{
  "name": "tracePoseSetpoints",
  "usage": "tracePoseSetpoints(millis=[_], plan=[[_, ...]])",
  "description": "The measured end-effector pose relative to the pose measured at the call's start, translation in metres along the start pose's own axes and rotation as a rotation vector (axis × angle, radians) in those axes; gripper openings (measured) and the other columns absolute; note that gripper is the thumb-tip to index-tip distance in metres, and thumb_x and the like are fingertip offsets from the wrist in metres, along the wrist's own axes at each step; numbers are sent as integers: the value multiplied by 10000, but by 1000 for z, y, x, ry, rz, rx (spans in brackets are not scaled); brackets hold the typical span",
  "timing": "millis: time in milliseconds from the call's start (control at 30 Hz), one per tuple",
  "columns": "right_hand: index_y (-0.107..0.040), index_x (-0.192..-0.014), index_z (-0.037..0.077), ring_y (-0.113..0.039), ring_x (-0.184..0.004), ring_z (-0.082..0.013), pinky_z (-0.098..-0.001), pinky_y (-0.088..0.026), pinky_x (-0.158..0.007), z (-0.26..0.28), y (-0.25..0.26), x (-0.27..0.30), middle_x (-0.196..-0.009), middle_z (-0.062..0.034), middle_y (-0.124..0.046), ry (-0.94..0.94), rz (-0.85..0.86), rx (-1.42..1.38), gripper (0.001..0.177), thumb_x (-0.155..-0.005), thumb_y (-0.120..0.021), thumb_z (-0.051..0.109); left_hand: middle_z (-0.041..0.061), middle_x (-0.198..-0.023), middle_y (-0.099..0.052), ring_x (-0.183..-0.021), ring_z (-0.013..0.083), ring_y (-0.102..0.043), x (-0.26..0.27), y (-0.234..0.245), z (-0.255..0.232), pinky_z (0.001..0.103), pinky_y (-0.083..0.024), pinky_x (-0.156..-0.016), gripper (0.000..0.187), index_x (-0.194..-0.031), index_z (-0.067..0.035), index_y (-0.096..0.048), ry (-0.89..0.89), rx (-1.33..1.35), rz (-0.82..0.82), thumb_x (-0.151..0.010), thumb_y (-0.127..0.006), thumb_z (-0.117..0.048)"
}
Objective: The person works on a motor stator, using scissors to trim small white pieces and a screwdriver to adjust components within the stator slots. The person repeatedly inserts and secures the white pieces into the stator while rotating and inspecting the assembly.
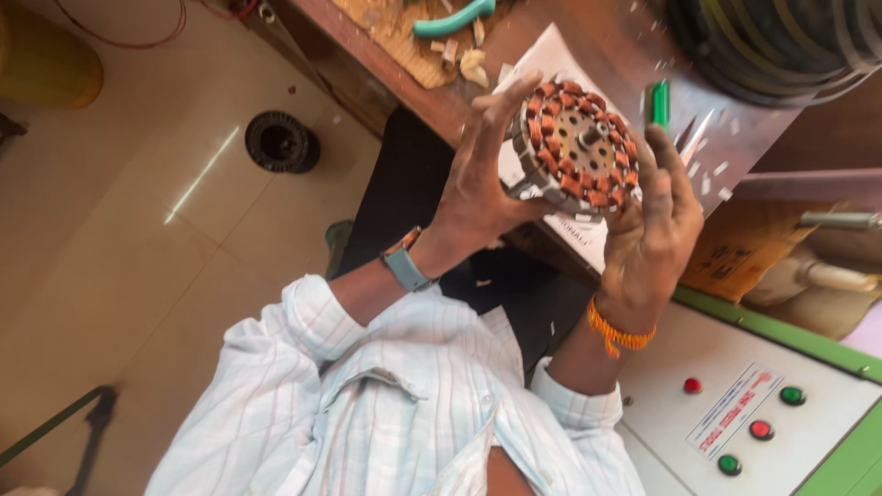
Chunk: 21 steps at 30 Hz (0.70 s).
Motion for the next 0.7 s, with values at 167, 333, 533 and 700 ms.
tracePoseSetpoints(millis=[167,333,533,700], plan=[[-353,-1543,-201,-586,-1378,-299,-394,-502,-1196,59,-29,12,-1522,-308,-505,195,94,125,684,-1113,-674,222,147,-1571,-380,-1511,323,-442,-13,1,-24,470,-432,-1293,1207,-1611,-148,-251,-41,-8,24,-683,-958,-457],[-418,-1510,-201,-613,-1326,-299,-395,-527,-1127,84,-30,20,-1497,-307,-529,343,56,160,731,-1058,-725,284,109,-1580,-294,-1518,289,-380,-28,-11,-45,433,-419,-1286,1139,-1642,-223,-228,-217,166,88,-781,-948,-413],[-429,-1498,-176,-627,-1305,-280,-406,-542,-1110,42,-10,5,-1479,-294,-542,356,-44,119,743,-1027,-735,311,153,-1596,-340,-1529,358,-344,-35,-21,-17,515,-393,-1307,1187,-1630,-236,-171,-284,69,158,-743,-954,-335],[-435,-1510,-156,-611,-1275,-290,-397,-565,-1061,0,6,-2,-1482,-268,-527,290,-58,50,749,-1016,-719,330,187,-1553,-363,-1495,393,-383,-21,-27,32,517,-429,-1240,1204,-1637,-244,-161,-150,38,210,-740,-963,-282]])
Point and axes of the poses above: each hand's wrist, its own x-axis away from the middle knuckle, its own y-axis out of the back of the hand, z = x × y, the point moved 10 cm from there along -x, towards the middle knuckle
